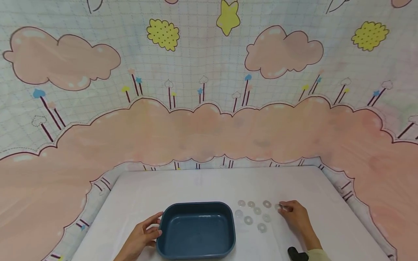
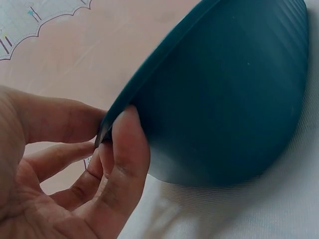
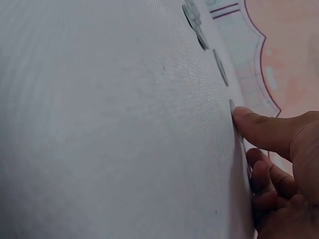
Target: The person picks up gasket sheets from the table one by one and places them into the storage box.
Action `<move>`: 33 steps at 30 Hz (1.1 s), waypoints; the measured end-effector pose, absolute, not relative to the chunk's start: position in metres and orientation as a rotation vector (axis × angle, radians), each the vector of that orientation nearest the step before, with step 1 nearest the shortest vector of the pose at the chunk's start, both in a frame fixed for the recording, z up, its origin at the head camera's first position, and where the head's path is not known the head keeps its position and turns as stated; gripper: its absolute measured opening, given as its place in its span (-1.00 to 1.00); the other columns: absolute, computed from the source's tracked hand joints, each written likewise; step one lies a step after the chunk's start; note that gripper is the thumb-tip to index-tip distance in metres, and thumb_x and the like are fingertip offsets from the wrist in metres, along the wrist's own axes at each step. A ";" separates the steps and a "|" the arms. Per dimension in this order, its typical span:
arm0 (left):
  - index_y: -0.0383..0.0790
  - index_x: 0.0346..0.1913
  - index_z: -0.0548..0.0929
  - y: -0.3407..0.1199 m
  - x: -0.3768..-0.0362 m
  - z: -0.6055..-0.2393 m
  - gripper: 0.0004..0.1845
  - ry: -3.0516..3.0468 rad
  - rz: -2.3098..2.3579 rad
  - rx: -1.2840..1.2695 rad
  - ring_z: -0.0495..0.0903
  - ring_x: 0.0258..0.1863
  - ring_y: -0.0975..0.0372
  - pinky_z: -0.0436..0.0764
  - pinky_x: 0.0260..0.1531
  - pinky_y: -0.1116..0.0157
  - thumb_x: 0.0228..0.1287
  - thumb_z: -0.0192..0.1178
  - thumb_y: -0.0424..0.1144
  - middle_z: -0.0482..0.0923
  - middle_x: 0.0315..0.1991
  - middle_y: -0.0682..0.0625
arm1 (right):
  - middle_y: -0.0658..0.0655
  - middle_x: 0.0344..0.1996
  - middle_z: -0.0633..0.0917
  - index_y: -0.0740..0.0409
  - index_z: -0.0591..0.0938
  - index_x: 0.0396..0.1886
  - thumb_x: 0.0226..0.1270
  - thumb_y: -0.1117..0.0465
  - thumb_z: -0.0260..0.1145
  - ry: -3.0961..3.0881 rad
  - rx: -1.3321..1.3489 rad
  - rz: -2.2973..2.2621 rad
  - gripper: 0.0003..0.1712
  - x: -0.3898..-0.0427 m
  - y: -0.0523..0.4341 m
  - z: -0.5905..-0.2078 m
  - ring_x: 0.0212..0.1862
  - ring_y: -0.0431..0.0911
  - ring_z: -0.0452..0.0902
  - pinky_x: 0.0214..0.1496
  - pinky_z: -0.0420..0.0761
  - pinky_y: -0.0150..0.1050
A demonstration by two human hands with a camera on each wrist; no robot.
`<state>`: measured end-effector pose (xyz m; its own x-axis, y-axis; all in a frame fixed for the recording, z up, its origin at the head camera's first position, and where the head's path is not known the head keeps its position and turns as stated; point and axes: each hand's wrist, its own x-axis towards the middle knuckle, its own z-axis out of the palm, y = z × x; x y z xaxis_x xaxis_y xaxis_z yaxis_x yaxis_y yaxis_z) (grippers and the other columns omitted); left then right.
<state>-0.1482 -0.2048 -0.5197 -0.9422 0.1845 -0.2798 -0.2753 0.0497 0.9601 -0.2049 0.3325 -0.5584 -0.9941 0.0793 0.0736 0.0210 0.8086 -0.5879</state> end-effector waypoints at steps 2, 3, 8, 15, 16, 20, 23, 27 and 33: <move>-0.28 0.49 0.20 -0.205 -0.148 -0.521 -0.24 2.009 1.958 -0.100 0.47 -0.39 0.33 0.59 -0.50 0.30 0.25 0.24 -0.40 0.33 0.01 -0.07 | 0.27 -0.16 0.65 0.29 0.71 -0.02 0.17 0.19 0.42 -2.897 -0.087 0.926 -0.61 -0.206 0.332 -0.558 -0.29 -0.13 0.43 -0.29 0.40 -0.29; -0.28 0.49 0.21 -0.205 -0.149 -0.521 -0.24 2.009 1.958 -0.108 0.47 -0.38 0.32 0.60 -0.49 0.30 0.24 0.24 -0.40 0.34 0.01 -0.08 | 0.27 -0.16 0.65 0.29 0.71 -0.03 0.17 0.20 0.42 -2.898 -0.094 0.926 -0.62 -0.206 0.332 -0.558 -0.28 -0.12 0.43 -0.29 0.40 -0.29; -0.29 0.48 0.23 -0.204 -0.148 -0.523 -0.25 2.037 1.950 -0.143 0.49 -0.37 0.31 0.60 -0.49 0.28 0.23 0.24 -0.42 0.36 0.02 -0.10 | 0.29 -0.17 0.64 0.29 0.71 -0.04 0.16 0.20 0.42 -2.910 -0.119 0.950 -0.62 -0.208 0.332 -0.558 -0.25 -0.07 0.45 -0.27 0.40 -0.28; -0.30 0.48 0.23 -0.204 -0.149 -0.522 -0.25 2.033 1.957 -0.136 0.51 -0.34 0.29 0.60 -0.47 0.28 0.22 0.24 -0.43 0.37 0.03 -0.12 | 0.22 -0.22 0.66 0.29 0.66 -0.03 0.16 0.27 0.40 -2.877 -0.170 1.024 -0.64 -0.209 0.330 -0.559 -0.27 -0.11 0.41 -0.28 0.37 -0.30; -0.31 0.48 0.23 -0.204 -0.148 -0.522 -0.25 2.034 1.957 -0.136 0.51 -0.34 0.29 0.60 -0.48 0.28 0.22 0.24 -0.43 0.37 0.03 -0.13 | 0.18 -0.24 0.66 0.29 0.66 -0.04 0.16 0.27 0.39 -2.871 -0.180 1.032 -0.65 -0.209 0.329 -0.560 -0.28 -0.13 0.40 -0.28 0.37 -0.32; -0.30 0.48 0.23 -0.204 -0.148 -0.522 -0.25 2.026 1.968 -0.139 0.51 -0.36 0.30 0.60 -0.50 0.30 0.22 0.23 -0.44 0.36 0.04 -0.14 | 0.11 -0.32 0.65 0.28 0.66 -0.06 0.18 0.28 0.36 -2.844 -0.207 1.068 -0.69 -0.208 0.328 -0.560 -0.33 -0.18 0.39 -0.31 0.37 -0.36; -0.29 0.48 0.24 -0.204 -0.148 -0.523 -0.25 2.026 1.972 -0.154 0.50 -0.38 0.29 0.59 -0.52 0.30 0.21 0.23 -0.45 0.36 0.04 -0.14 | 0.10 -0.33 0.66 0.26 0.67 -0.08 0.19 0.30 0.33 -2.829 -0.198 1.069 -0.72 -0.206 0.327 -0.560 -0.36 -0.21 0.39 -0.32 0.37 -0.36; -0.30 0.47 0.26 -0.203 -0.148 -0.524 -0.25 2.026 1.983 -0.177 0.51 -0.37 0.28 0.60 -0.51 0.29 0.19 0.23 -0.48 0.38 0.02 -0.12 | 0.15 -0.28 0.71 0.24 0.69 -0.07 0.23 0.29 0.32 -2.821 -0.196 1.056 -0.73 -0.204 0.326 -0.560 -0.32 -0.20 0.46 -0.27 0.43 -0.33; -0.34 0.46 0.25 -0.202 -0.147 -0.525 -0.25 1.996 2.038 -0.146 0.51 -0.40 0.34 0.59 -0.53 0.32 0.19 0.22 -0.50 0.39 -0.03 -0.04 | 0.24 -0.15 0.73 0.20 0.71 -0.04 0.31 0.17 0.35 -2.780 -0.203 1.069 -0.72 -0.201 0.322 -0.558 -0.21 -0.21 0.58 -0.17 0.53 -0.29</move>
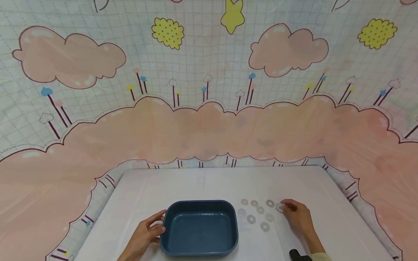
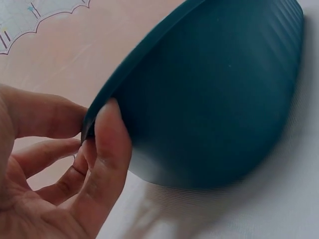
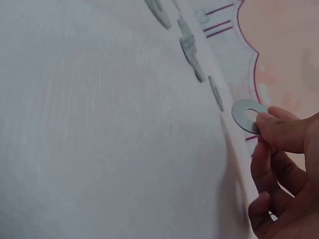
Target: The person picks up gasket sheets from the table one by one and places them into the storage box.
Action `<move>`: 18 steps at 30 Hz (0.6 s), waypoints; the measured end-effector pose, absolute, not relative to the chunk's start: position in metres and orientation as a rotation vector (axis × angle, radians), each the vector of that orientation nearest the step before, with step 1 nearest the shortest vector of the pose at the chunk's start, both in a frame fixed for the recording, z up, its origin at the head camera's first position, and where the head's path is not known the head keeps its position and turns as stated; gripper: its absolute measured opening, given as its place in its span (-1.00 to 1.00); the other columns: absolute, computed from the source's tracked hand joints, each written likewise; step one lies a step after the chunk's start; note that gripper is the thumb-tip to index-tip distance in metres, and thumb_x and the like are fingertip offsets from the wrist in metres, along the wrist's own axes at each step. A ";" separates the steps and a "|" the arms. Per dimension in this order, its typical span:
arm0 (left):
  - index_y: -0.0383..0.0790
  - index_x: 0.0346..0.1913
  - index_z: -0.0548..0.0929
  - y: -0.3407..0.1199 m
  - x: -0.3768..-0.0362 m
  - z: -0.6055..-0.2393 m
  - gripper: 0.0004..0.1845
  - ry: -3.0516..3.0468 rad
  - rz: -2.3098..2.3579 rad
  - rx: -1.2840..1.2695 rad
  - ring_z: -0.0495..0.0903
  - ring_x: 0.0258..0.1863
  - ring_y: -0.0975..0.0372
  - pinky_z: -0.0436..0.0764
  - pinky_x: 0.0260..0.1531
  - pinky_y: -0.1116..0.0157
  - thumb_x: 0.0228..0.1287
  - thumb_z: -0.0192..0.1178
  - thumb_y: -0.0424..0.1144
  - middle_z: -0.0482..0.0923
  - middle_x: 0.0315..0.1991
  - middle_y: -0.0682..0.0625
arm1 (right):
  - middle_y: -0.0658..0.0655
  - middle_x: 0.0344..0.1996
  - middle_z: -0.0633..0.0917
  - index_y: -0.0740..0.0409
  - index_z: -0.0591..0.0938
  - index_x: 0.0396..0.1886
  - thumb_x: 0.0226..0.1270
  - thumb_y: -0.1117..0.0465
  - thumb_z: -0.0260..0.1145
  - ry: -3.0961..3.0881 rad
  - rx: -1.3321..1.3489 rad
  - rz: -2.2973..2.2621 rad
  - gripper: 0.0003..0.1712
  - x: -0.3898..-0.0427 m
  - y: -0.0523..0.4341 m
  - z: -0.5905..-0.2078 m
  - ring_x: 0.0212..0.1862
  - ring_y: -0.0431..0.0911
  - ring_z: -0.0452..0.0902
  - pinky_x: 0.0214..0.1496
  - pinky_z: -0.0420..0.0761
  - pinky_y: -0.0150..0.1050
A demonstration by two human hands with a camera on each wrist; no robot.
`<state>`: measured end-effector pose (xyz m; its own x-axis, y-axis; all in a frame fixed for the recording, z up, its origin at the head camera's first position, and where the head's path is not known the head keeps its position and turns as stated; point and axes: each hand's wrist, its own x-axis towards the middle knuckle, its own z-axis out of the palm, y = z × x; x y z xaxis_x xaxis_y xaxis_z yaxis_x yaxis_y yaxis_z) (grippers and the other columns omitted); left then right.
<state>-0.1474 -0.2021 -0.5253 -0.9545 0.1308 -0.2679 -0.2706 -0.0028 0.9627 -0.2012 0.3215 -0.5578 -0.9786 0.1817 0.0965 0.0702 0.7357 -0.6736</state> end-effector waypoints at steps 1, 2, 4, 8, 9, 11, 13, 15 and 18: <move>-0.35 0.46 0.25 -0.202 -0.147 -0.525 -0.26 1.997 2.045 -0.143 0.52 -0.39 0.34 0.58 -0.53 0.31 0.19 0.22 -0.50 0.40 -0.04 -0.02 | 0.24 -0.14 0.73 0.19 0.71 -0.03 0.31 0.16 0.35 -2.771 -0.199 1.079 -0.71 -0.200 0.320 -0.557 -0.22 -0.25 0.58 -0.17 0.53 -0.33; -0.36 0.46 0.25 -0.202 -0.148 -0.526 -0.26 2.002 2.050 -0.143 0.53 -0.38 0.35 0.58 -0.54 0.31 0.19 0.22 -0.50 0.40 -0.04 -0.01 | 0.25 -0.13 0.72 0.19 0.70 -0.03 0.32 0.16 0.35 -2.760 -0.197 1.098 -0.71 -0.200 0.319 -0.556 -0.24 -0.29 0.57 -0.20 0.54 -0.36; -0.37 0.45 0.27 -0.201 -0.148 -0.526 -0.27 2.021 2.052 -0.149 0.54 -0.36 0.34 0.57 -0.55 0.31 0.19 0.22 -0.50 0.40 -0.04 -0.02 | 0.25 -0.12 0.71 0.19 0.69 0.00 0.34 0.16 0.33 -2.735 -0.195 1.154 -0.70 -0.199 0.315 -0.552 -0.30 -0.34 0.55 -0.28 0.55 -0.41; -0.35 0.43 0.31 -0.200 -0.150 -0.525 -0.30 2.061 2.049 -0.171 0.56 -0.34 0.31 0.57 -0.56 0.31 0.18 0.22 -0.48 0.41 0.01 -0.07 | 0.23 -0.15 0.68 0.21 0.64 0.05 0.38 0.17 0.29 -2.687 -0.192 1.296 -0.68 -0.198 0.307 -0.543 -0.39 -0.29 0.55 -0.39 0.56 -0.39; -0.35 0.43 0.32 -0.200 -0.150 -0.525 -0.30 2.065 2.047 -0.174 0.57 -0.34 0.30 0.57 -0.55 0.31 0.18 0.22 -0.48 0.41 0.02 -0.09 | 0.21 -0.16 0.67 0.21 0.64 0.06 0.38 0.17 0.29 -2.674 -0.187 1.323 -0.68 -0.198 0.305 -0.541 -0.39 -0.27 0.56 -0.39 0.56 -0.39; -0.35 0.43 0.31 -0.200 -0.151 -0.526 -0.30 2.071 2.045 -0.179 0.57 -0.34 0.30 0.57 -0.55 0.31 0.18 0.21 -0.48 0.42 0.03 -0.10 | 0.18 -0.18 0.67 0.22 0.63 0.06 0.39 0.19 0.28 -2.645 -0.174 1.366 -0.68 -0.198 0.301 -0.538 -0.38 -0.23 0.60 -0.39 0.59 -0.37; -0.36 0.43 0.31 -0.200 -0.152 -0.526 -0.30 2.069 2.048 -0.184 0.56 -0.35 0.31 0.57 -0.56 0.31 0.19 0.21 -0.48 0.42 0.03 -0.10 | 0.15 -0.21 0.66 0.24 0.63 0.06 0.39 0.21 0.27 -2.622 -0.150 1.398 -0.69 -0.197 0.297 -0.533 -0.36 -0.19 0.62 -0.38 0.62 -0.36; -0.35 0.43 0.31 -0.200 -0.152 -0.527 -0.30 2.072 2.051 -0.187 0.56 -0.37 0.32 0.56 -0.56 0.32 0.19 0.21 -0.48 0.42 0.03 -0.10 | 0.13 -0.22 0.66 0.24 0.63 0.06 0.39 0.22 0.27 -2.602 -0.127 1.420 -0.69 -0.197 0.293 -0.528 -0.34 -0.16 0.64 -0.38 0.64 -0.35; -0.35 0.42 0.33 -0.200 -0.154 -0.527 -0.31 2.074 2.066 -0.191 0.55 -0.38 0.33 0.54 -0.57 0.33 0.18 0.21 -0.48 0.41 0.02 -0.09 | 0.15 -0.23 0.67 0.25 0.64 0.04 0.38 0.22 0.28 -2.577 -0.074 1.431 -0.70 -0.195 0.285 -0.519 -0.35 -0.11 0.66 -0.36 0.65 -0.32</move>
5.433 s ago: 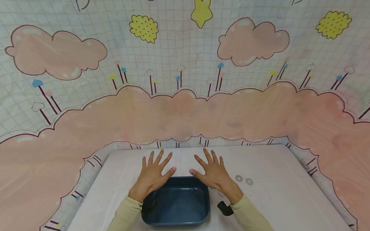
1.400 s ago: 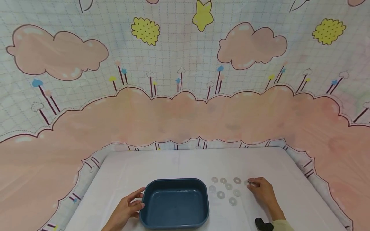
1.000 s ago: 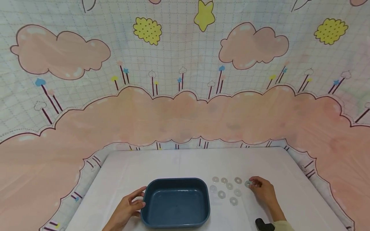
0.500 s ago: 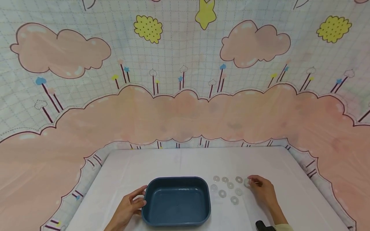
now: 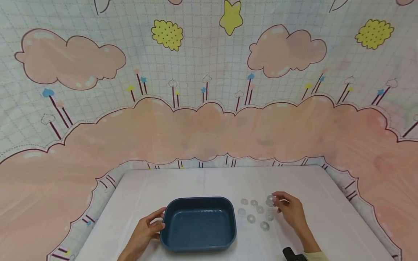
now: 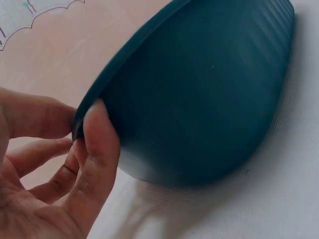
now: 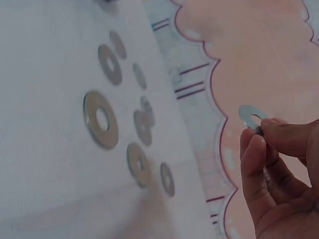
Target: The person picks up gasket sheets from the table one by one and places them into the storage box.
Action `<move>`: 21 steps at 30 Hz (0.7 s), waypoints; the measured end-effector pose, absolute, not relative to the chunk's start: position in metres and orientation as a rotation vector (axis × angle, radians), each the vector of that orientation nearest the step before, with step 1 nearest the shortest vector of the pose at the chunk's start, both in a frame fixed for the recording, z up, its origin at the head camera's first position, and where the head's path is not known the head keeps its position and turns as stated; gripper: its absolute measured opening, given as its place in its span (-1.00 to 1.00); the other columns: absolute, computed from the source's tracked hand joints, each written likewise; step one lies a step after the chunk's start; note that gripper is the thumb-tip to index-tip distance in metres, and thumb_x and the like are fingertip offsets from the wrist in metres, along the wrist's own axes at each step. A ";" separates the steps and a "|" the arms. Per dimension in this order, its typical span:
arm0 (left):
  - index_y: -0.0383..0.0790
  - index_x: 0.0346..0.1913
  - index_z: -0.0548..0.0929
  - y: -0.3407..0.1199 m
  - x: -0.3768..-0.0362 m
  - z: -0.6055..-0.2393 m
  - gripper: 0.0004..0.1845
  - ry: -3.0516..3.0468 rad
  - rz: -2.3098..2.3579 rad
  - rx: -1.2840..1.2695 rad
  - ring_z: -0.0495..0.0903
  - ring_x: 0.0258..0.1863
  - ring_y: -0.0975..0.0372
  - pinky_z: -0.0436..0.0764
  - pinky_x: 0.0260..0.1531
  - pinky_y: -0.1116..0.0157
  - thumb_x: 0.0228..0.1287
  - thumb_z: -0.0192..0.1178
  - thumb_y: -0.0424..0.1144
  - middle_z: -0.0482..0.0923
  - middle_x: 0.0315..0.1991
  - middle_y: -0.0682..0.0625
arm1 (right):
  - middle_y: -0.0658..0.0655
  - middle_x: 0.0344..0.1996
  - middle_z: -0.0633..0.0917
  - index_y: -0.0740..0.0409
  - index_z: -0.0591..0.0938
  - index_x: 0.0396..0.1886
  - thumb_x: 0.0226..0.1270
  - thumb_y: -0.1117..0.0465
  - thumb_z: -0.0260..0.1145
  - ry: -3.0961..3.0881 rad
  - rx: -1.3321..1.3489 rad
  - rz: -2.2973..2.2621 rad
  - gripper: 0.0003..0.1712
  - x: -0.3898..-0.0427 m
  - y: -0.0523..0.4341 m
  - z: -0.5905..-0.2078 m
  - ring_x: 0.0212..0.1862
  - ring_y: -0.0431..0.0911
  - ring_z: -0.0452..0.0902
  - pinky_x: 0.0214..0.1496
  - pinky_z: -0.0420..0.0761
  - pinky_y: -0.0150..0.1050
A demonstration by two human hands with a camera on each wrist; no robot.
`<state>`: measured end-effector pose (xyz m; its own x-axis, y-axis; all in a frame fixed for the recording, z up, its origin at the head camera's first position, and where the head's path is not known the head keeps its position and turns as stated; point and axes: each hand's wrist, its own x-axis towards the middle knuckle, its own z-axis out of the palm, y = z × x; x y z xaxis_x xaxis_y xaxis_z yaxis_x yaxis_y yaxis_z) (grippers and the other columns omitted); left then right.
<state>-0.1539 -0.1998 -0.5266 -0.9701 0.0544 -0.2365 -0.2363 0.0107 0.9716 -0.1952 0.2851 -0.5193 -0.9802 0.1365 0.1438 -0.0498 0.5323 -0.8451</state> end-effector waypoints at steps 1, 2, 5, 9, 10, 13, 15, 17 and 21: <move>-0.35 0.42 0.33 -0.200 -0.154 -0.526 -0.31 2.077 2.068 -0.191 0.55 -0.38 0.33 0.54 -0.57 0.33 0.19 0.21 -0.48 0.41 0.02 -0.09 | 0.16 -0.23 0.67 0.25 0.64 0.04 0.38 0.22 0.28 -2.569 -0.058 1.436 -0.70 -0.195 0.283 -0.517 -0.35 -0.10 0.66 -0.34 0.65 -0.32; -0.35 0.42 0.33 -0.199 -0.155 -0.526 -0.32 2.079 2.071 -0.192 0.55 -0.38 0.33 0.54 -0.57 0.33 0.18 0.21 -0.48 0.41 0.02 -0.09 | 0.17 -0.23 0.68 0.25 0.65 0.03 0.38 0.21 0.29 -2.561 -0.047 1.440 -0.70 -0.194 0.280 -0.514 -0.35 -0.11 0.67 -0.33 0.65 -0.31; -0.35 0.41 0.34 -0.198 -0.156 -0.525 -0.32 2.083 2.074 -0.191 0.56 -0.37 0.32 0.54 -0.57 0.33 0.18 0.21 -0.48 0.41 0.02 -0.10 | 0.18 -0.22 0.69 0.24 0.65 0.03 0.37 0.21 0.30 -2.554 -0.023 1.457 -0.69 -0.192 0.273 -0.505 -0.35 -0.16 0.65 -0.28 0.65 -0.31; -0.35 0.41 0.34 -0.198 -0.156 -0.525 -0.32 2.089 2.076 -0.185 0.57 -0.36 0.32 0.54 -0.57 0.32 0.19 0.21 -0.47 0.41 0.03 -0.11 | 0.18 -0.22 0.71 0.24 0.65 0.04 0.36 0.22 0.30 -2.549 -0.020 1.519 -0.69 -0.191 0.261 -0.495 -0.35 -0.23 0.64 -0.23 0.66 -0.34; -0.35 0.41 0.34 -0.199 -0.157 -0.525 -0.32 2.091 2.076 -0.183 0.57 -0.36 0.31 0.54 -0.57 0.32 0.19 0.21 -0.47 0.41 0.03 -0.11 | 0.18 -0.22 0.71 0.24 0.65 0.04 0.35 0.23 0.31 -2.542 -0.016 1.541 -0.69 -0.191 0.258 -0.493 -0.35 -0.24 0.64 -0.23 0.67 -0.35; -0.35 0.41 0.34 -0.199 -0.157 -0.526 -0.33 2.088 2.083 -0.176 0.58 -0.35 0.30 0.55 -0.57 0.32 0.19 0.21 -0.47 0.41 0.03 -0.11 | 0.19 -0.22 0.71 0.27 0.65 0.03 0.34 0.25 0.31 -2.511 0.006 1.616 -0.70 -0.190 0.250 -0.487 -0.33 -0.20 0.67 -0.23 0.67 -0.38; -0.35 0.41 0.34 -0.199 -0.157 -0.526 -0.33 2.084 2.084 -0.170 0.58 -0.34 0.30 0.55 -0.56 0.32 0.20 0.21 -0.47 0.41 0.02 -0.11 | 0.18 -0.23 0.70 0.29 0.64 0.02 0.33 0.26 0.32 -2.487 0.022 1.674 -0.70 -0.189 0.244 -0.484 -0.32 -0.15 0.68 -0.23 0.68 -0.39; -0.35 0.41 0.33 -0.199 -0.157 -0.525 -0.33 2.079 2.085 -0.163 0.59 -0.33 0.30 0.56 -0.56 0.33 0.20 0.20 -0.48 0.40 0.02 -0.10 | 0.16 -0.24 0.68 0.31 0.64 0.01 0.33 0.27 0.32 -2.466 0.039 1.726 -0.70 -0.189 0.238 -0.481 -0.31 -0.13 0.69 -0.22 0.68 -0.38; -0.36 0.41 0.33 -0.199 -0.156 -0.524 -0.33 2.071 2.083 -0.164 0.59 -0.31 0.30 0.58 -0.54 0.32 0.20 0.19 -0.49 0.39 0.01 -0.10 | 0.16 -0.24 0.66 0.35 0.63 0.01 0.33 0.26 0.32 -2.434 0.072 1.838 -0.68 -0.187 0.225 -0.474 -0.30 -0.09 0.69 -0.21 0.69 -0.36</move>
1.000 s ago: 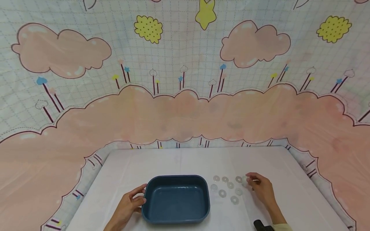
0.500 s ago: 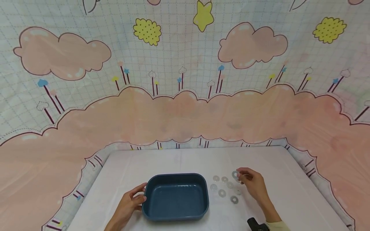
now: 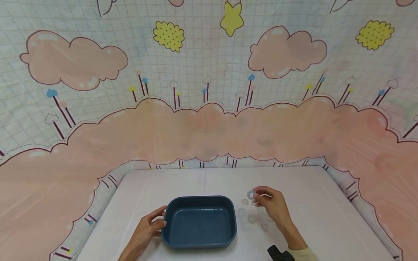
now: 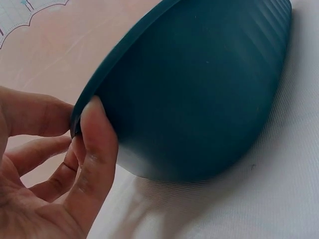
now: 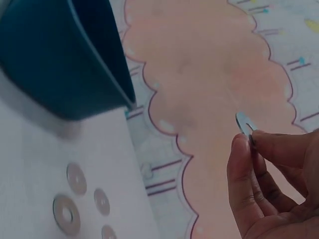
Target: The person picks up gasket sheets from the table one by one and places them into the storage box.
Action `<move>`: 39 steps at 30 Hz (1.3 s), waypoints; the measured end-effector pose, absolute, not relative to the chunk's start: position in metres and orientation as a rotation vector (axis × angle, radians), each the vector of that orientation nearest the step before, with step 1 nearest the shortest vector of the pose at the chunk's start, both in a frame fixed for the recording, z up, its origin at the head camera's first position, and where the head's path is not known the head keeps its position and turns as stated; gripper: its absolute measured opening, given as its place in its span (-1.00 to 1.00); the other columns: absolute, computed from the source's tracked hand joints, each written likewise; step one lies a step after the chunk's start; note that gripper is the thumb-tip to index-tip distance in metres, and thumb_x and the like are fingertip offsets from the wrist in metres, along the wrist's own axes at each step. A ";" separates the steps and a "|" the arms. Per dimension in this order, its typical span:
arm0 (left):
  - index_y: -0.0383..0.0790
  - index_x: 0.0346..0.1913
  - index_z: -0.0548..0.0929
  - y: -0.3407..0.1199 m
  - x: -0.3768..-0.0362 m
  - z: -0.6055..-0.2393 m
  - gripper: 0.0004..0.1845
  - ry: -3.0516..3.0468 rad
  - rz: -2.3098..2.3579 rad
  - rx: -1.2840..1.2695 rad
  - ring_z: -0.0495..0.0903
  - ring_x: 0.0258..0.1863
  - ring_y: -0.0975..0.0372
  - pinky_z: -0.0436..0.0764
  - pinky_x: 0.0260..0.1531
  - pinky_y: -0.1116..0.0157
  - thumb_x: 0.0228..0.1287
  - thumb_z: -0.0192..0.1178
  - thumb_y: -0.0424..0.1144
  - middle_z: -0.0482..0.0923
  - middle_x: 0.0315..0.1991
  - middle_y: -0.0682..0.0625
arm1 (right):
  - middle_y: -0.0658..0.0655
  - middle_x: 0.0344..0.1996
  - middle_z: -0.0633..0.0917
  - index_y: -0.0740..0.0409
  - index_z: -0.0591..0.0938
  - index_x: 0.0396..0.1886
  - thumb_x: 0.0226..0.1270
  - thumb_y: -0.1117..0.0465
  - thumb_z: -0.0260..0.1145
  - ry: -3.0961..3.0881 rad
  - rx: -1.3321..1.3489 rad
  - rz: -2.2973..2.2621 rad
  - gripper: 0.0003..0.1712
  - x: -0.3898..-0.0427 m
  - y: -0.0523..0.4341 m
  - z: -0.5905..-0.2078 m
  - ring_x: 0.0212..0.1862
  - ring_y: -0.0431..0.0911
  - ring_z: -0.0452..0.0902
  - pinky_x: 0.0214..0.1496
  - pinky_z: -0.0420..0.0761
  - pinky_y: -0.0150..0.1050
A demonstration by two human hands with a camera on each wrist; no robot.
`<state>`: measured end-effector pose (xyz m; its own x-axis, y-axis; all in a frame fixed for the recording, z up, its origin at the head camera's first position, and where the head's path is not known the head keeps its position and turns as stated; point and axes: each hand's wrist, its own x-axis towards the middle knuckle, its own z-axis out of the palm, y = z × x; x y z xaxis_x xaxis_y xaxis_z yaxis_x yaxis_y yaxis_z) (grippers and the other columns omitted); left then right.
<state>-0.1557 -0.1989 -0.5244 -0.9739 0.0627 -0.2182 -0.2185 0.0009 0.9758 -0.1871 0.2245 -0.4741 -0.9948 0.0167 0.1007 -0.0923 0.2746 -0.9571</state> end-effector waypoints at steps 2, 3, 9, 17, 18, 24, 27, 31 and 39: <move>-0.36 0.41 0.33 -0.199 -0.155 -0.524 -0.33 2.073 2.077 -0.166 0.59 -0.30 0.29 0.58 -0.54 0.32 0.20 0.20 -0.48 0.40 0.02 -0.10 | 0.19 -0.22 0.66 0.37 0.62 0.02 0.32 0.26 0.32 -2.430 0.090 1.883 -0.66 -0.187 0.217 -0.471 -0.30 -0.09 0.69 -0.22 0.70 -0.34; -0.36 0.42 0.33 -0.199 -0.155 -0.524 -0.32 2.076 2.073 -0.166 0.59 -0.30 0.29 0.59 -0.53 0.31 0.20 0.20 -0.47 0.39 0.02 -0.10 | 0.21 -0.21 0.65 0.38 0.62 0.02 0.32 0.26 0.33 -2.426 0.096 1.911 -0.65 -0.187 0.214 -0.470 -0.30 -0.08 0.69 -0.22 0.70 -0.34; -0.35 0.42 0.33 -0.199 -0.156 -0.525 -0.32 2.083 2.070 -0.162 0.59 -0.29 0.29 0.57 -0.54 0.32 0.20 0.21 -0.47 0.39 0.02 -0.10 | 0.27 -0.17 0.64 0.38 0.61 0.03 0.32 0.29 0.32 -2.425 0.101 2.021 -0.67 -0.190 0.192 -0.466 -0.28 -0.11 0.68 -0.20 0.70 -0.32; -0.37 0.42 0.32 -0.200 -0.157 -0.525 -0.32 2.069 2.076 -0.150 0.58 -0.33 0.29 0.57 -0.55 0.33 0.20 0.20 -0.47 0.39 0.01 -0.10 | 0.20 -0.23 0.65 0.39 0.61 0.02 0.29 0.32 0.34 -2.415 0.106 2.135 -0.66 -0.194 0.167 -0.465 -0.29 -0.11 0.68 -0.20 0.72 -0.25; -0.37 0.42 0.32 -0.200 -0.157 -0.525 -0.32 2.070 2.076 -0.150 0.58 -0.34 0.29 0.57 -0.55 0.33 0.20 0.20 -0.47 0.39 0.01 -0.10 | 0.20 -0.24 0.65 0.40 0.60 0.02 0.28 0.32 0.34 -2.408 0.119 2.151 -0.66 -0.195 0.164 -0.465 -0.29 -0.10 0.68 -0.20 0.72 -0.24; -0.36 0.42 0.32 -0.200 -0.157 -0.526 -0.32 2.078 2.063 -0.166 0.57 -0.33 0.29 0.56 -0.54 0.32 0.20 0.22 -0.45 0.39 0.01 -0.10 | 0.18 -0.26 0.64 0.42 0.59 0.03 0.29 0.30 0.33 -2.400 0.189 2.196 -0.64 -0.197 0.149 -0.465 -0.29 -0.09 0.69 -0.21 0.73 -0.23; -0.36 0.42 0.33 -0.200 -0.157 -0.528 -0.32 2.081 2.061 -0.172 0.58 -0.31 0.27 0.56 -0.54 0.32 0.20 0.22 -0.46 0.39 0.02 -0.11 | 0.16 -0.26 0.64 0.40 0.60 0.02 0.30 0.33 0.32 -2.403 0.184 2.216 -0.67 -0.197 0.141 -0.464 -0.29 -0.08 0.70 -0.23 0.73 -0.25; -0.35 0.42 0.33 -0.200 -0.157 -0.529 -0.32 2.078 2.064 -0.170 0.58 -0.31 0.27 0.56 -0.55 0.31 0.21 0.21 -0.46 0.39 0.02 -0.11 | 0.16 -0.27 0.64 0.42 0.60 0.02 0.29 0.36 0.31 -2.399 0.188 2.241 -0.68 -0.197 0.131 -0.463 -0.30 -0.08 0.70 -0.24 0.72 -0.27; -0.36 0.42 0.32 -0.200 -0.156 -0.526 -0.31 2.070 2.073 -0.168 0.59 -0.29 0.27 0.57 -0.54 0.30 0.21 0.22 -0.45 0.40 0.02 -0.09 | 0.14 -0.33 0.63 0.45 0.58 0.01 0.27 0.36 0.32 -2.365 0.215 2.330 -0.65 -0.198 0.107 -0.460 -0.33 -0.08 0.72 -0.24 0.72 -0.28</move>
<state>-0.1562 -0.2003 -0.5259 -0.9722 0.0653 -0.2249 -0.2250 0.0059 0.9743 -0.1977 0.1070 -0.4601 -0.9746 -0.2200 -0.0415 0.0382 0.0194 -0.9991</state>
